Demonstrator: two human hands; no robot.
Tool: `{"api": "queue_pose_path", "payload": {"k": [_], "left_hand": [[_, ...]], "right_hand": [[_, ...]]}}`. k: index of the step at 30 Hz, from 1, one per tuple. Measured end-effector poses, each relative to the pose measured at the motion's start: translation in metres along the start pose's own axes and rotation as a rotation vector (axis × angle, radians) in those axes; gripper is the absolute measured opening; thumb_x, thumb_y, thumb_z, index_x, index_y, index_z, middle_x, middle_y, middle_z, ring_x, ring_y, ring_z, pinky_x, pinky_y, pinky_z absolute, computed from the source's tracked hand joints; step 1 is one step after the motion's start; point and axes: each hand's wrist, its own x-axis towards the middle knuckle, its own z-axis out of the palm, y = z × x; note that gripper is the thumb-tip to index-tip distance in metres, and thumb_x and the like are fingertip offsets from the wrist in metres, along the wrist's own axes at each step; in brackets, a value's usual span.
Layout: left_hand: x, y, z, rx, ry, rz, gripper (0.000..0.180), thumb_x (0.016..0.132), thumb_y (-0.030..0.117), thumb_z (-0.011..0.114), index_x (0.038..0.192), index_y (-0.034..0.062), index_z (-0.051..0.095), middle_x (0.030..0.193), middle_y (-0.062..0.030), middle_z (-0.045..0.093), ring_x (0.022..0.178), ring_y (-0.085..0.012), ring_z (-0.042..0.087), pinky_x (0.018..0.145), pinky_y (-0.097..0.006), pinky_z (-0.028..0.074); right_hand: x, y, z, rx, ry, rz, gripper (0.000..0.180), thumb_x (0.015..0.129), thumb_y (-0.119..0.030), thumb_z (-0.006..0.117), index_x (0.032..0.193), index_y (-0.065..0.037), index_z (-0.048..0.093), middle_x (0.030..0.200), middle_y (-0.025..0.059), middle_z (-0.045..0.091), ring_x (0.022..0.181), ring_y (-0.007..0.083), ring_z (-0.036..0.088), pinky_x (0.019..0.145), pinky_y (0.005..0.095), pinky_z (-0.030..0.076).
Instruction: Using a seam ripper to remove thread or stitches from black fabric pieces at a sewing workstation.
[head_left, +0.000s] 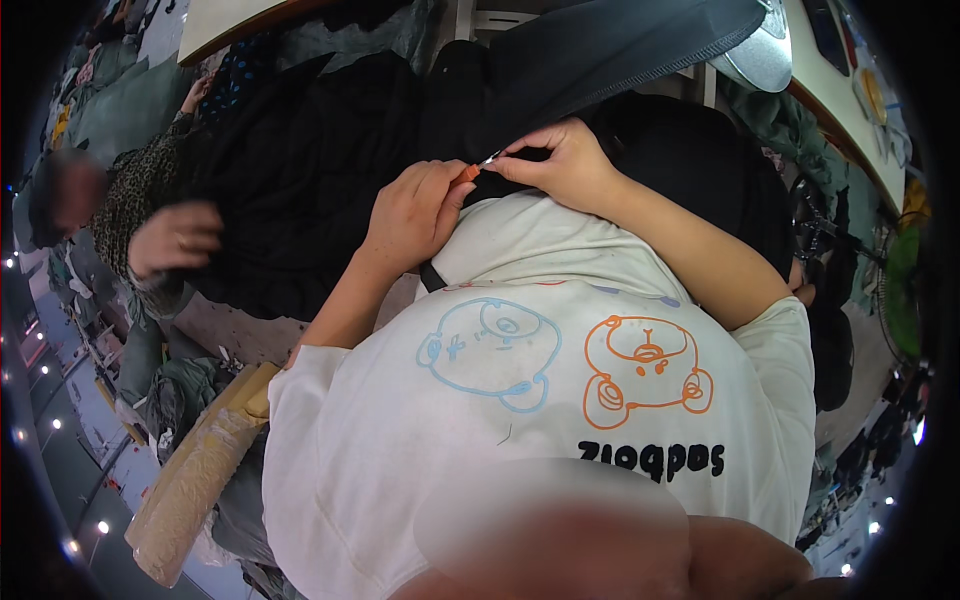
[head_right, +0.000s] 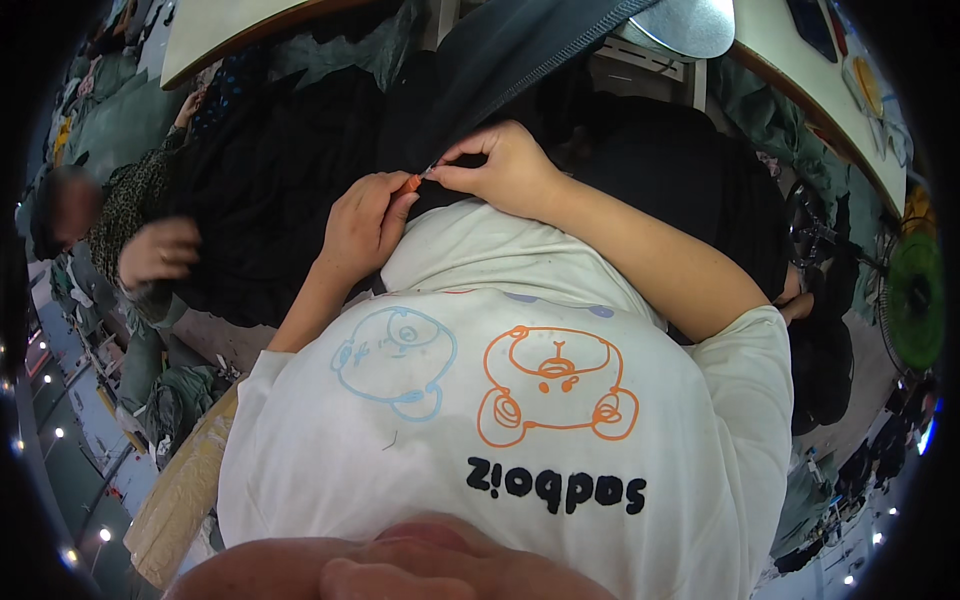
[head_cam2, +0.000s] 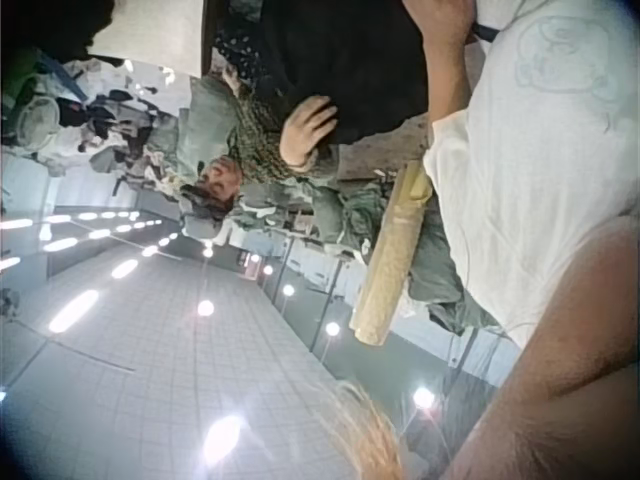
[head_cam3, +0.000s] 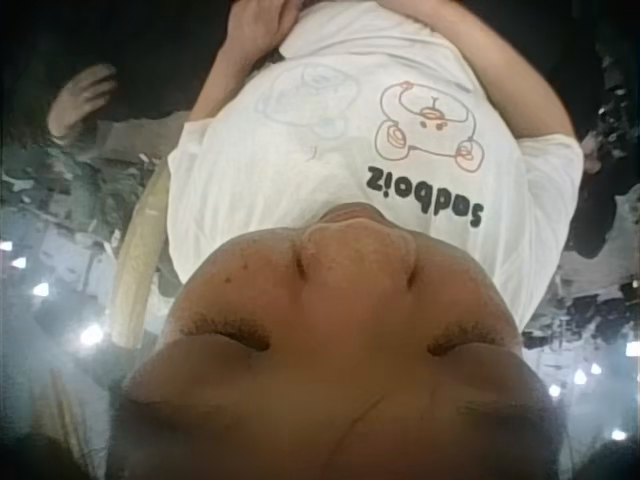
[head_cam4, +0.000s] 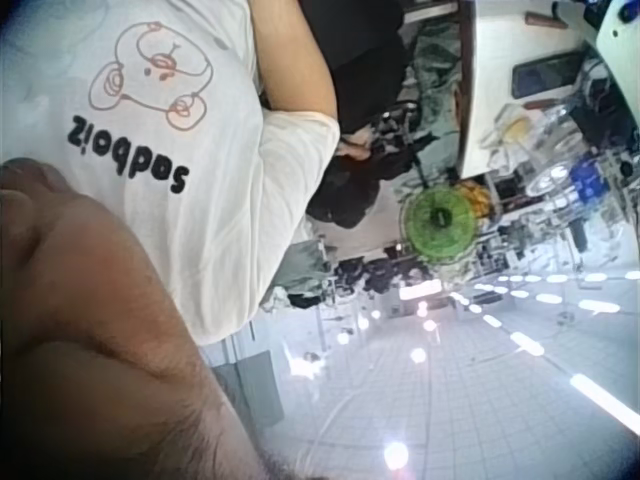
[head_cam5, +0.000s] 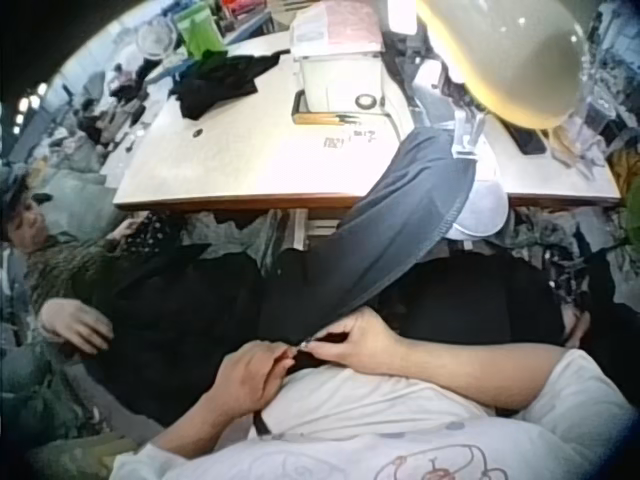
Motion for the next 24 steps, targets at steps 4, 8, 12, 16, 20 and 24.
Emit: {"api": "queue_pose_path", "payload": {"k": [4,8,12,16,20,24], "left_hand": [[0.003,0.001,-0.002,-0.028,-0.011,-0.015,0.018,0.097,0.014,0.07,0.109,0.001,0.066,0.099,-0.0123,0.073,0.084,-0.0304,0.071,0.073,-0.038,0.057],[0.0,0.0,-0.008,-0.03,-0.055,-0.042,0.018,0.098,0.014,0.07,0.109,0.0007,0.066,0.099,-0.0128,0.073,0.084,-0.0305,0.071,0.074,-0.038,0.057],[0.0,-0.001,-0.008,-0.042,-0.05,-0.034,0.019,0.098,0.014,0.07,0.11,0.0001,0.066,0.098,-0.0133,0.073,0.084,-0.0308,0.071,0.074,-0.038,0.057],[0.003,-0.001,-0.006,-0.046,-0.011,0.002,0.021,0.096,0.016,0.071,0.11,0.001,0.065,0.091,-0.0119,0.072,0.081,-0.0306,0.071,0.071,-0.039,0.057],[0.0,0.002,-0.011,-0.104,-0.042,-0.041,0.02,0.097,0.013,0.071,0.11,-0.0009,0.066,0.098,-0.0147,0.073,0.084,-0.0309,0.071,0.074,-0.038,0.056],[-0.001,0.001,-0.014,-0.101,-0.04,-0.026,0.02,0.096,0.011,0.072,0.11,-0.0012,0.065,0.098,-0.015,0.073,0.084,-0.0312,0.071,0.074,-0.038,0.057]], "right_hand": [[0.0,-0.004,0.0,0.002,-0.018,0.024,0.017,0.09,-0.013,0.081,0.101,-0.001,0.08,0.095,0.0079,0.08,0.085,0.0093,0.072,0.08,0.0249,0.056],[0.0,-0.004,0.001,0.005,-0.017,0.005,0.017,0.089,-0.013,0.081,0.102,-0.001,0.081,0.097,0.0091,0.081,0.087,0.0105,0.073,0.082,0.0253,0.056],[0.0,-0.007,0.002,-0.022,-0.013,0.003,0.018,0.09,-0.014,0.081,0.102,-0.001,0.081,0.097,0.01,0.081,0.086,0.0118,0.074,0.082,0.0254,0.057],[0.001,-0.004,0.004,-0.035,-0.019,0.013,0.018,0.09,-0.014,0.081,0.102,-0.001,0.081,0.096,0.0102,0.081,0.085,0.0125,0.074,0.08,0.0258,0.057],[0.0,-0.005,0.006,-0.036,-0.013,0.009,0.018,0.089,-0.015,0.081,0.101,-0.001,0.081,0.093,0.0108,0.08,0.082,0.0129,0.075,0.078,0.0263,0.057],[0.001,-0.008,0.007,-0.099,-0.022,0.023,0.02,0.088,-0.017,0.081,0.1,-0.001,0.081,0.089,0.0125,0.08,0.08,0.015,0.076,0.076,0.0268,0.058]]}}
